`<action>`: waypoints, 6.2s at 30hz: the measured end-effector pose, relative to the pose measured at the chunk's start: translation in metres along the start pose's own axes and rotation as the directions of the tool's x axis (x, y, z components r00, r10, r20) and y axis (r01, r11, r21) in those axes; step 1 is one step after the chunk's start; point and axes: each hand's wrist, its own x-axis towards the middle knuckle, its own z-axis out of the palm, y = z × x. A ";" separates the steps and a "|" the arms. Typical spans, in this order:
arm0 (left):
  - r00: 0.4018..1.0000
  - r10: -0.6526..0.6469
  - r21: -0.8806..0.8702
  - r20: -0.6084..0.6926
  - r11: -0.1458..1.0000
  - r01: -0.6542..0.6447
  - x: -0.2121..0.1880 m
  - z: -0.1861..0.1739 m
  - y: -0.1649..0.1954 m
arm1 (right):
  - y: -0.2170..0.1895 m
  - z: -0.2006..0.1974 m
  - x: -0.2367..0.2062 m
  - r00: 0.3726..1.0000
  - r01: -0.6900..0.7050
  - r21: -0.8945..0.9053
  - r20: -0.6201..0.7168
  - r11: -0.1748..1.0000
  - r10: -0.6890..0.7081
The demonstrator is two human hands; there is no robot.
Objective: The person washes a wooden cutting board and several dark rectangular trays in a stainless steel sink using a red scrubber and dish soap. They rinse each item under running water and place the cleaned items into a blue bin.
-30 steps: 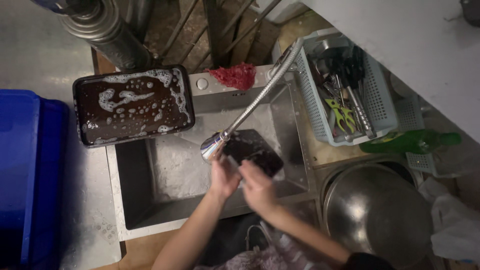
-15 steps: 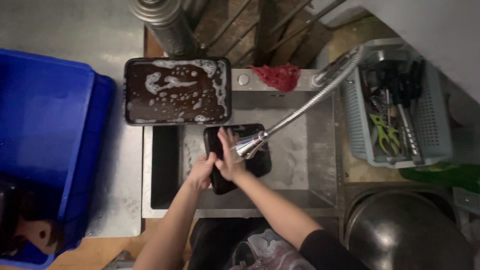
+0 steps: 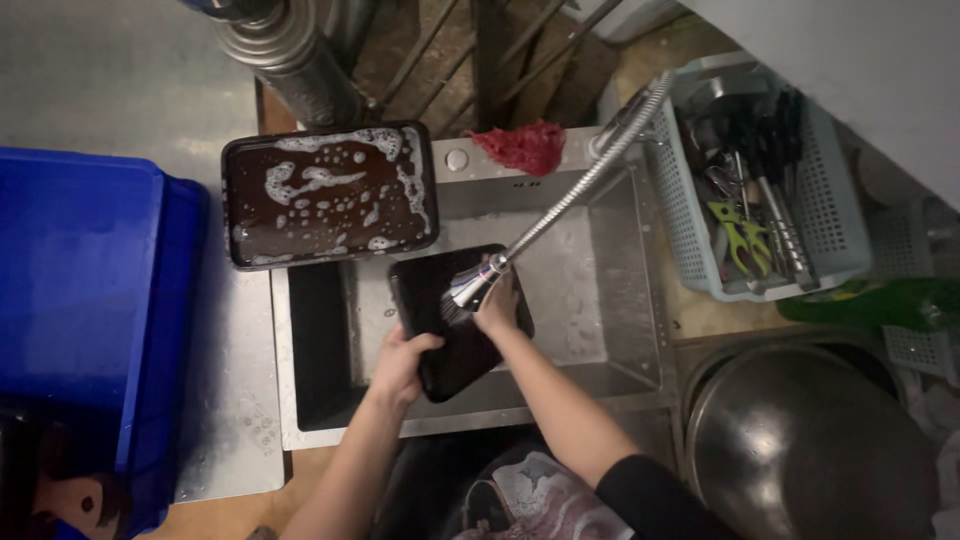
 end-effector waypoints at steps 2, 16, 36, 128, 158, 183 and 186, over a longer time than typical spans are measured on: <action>1.000 -0.024 -0.044 -0.020 0.999 0.023 -0.004 -0.006 0.003 | 0.018 -0.020 0.013 0.992 -0.128 -0.092 0.007 0.988 0.129; 0.993 0.025 0.404 -0.112 0.915 0.022 0.082 0.026 -0.003 | 0.139 -0.167 -0.013 0.744 -0.646 0.760 0.603 0.076 0.287; 0.981 -0.122 -0.196 0.153 0.969 0.151 0.043 0.057 -0.081 | 0.049 -0.082 -0.100 0.795 0.259 0.325 0.463 0.909 -0.392; 0.569 -0.013 -0.567 -0.822 -0.074 -0.821 -0.016 -0.241 0.193 | 0.008 -0.038 -0.099 0.877 -0.301 0.477 0.479 0.826 0.043; 0.383 0.866 0.792 -0.322 0.468 -0.393 0.038 -0.127 0.206 | -0.066 -0.001 0.008 0.729 -0.655 0.509 0.620 0.558 0.289; 0.941 -0.209 0.440 -0.268 0.842 0.312 0.037 -0.056 0.006 | 0.081 -0.109 -0.006 0.921 -0.386 0.289 0.072 0.876 0.382; 0.976 0.095 0.399 -0.198 0.917 -0.009 0.061 -0.019 0.001 | 0.082 -0.130 -0.008 0.956 -0.256 0.344 -0.049 0.903 0.290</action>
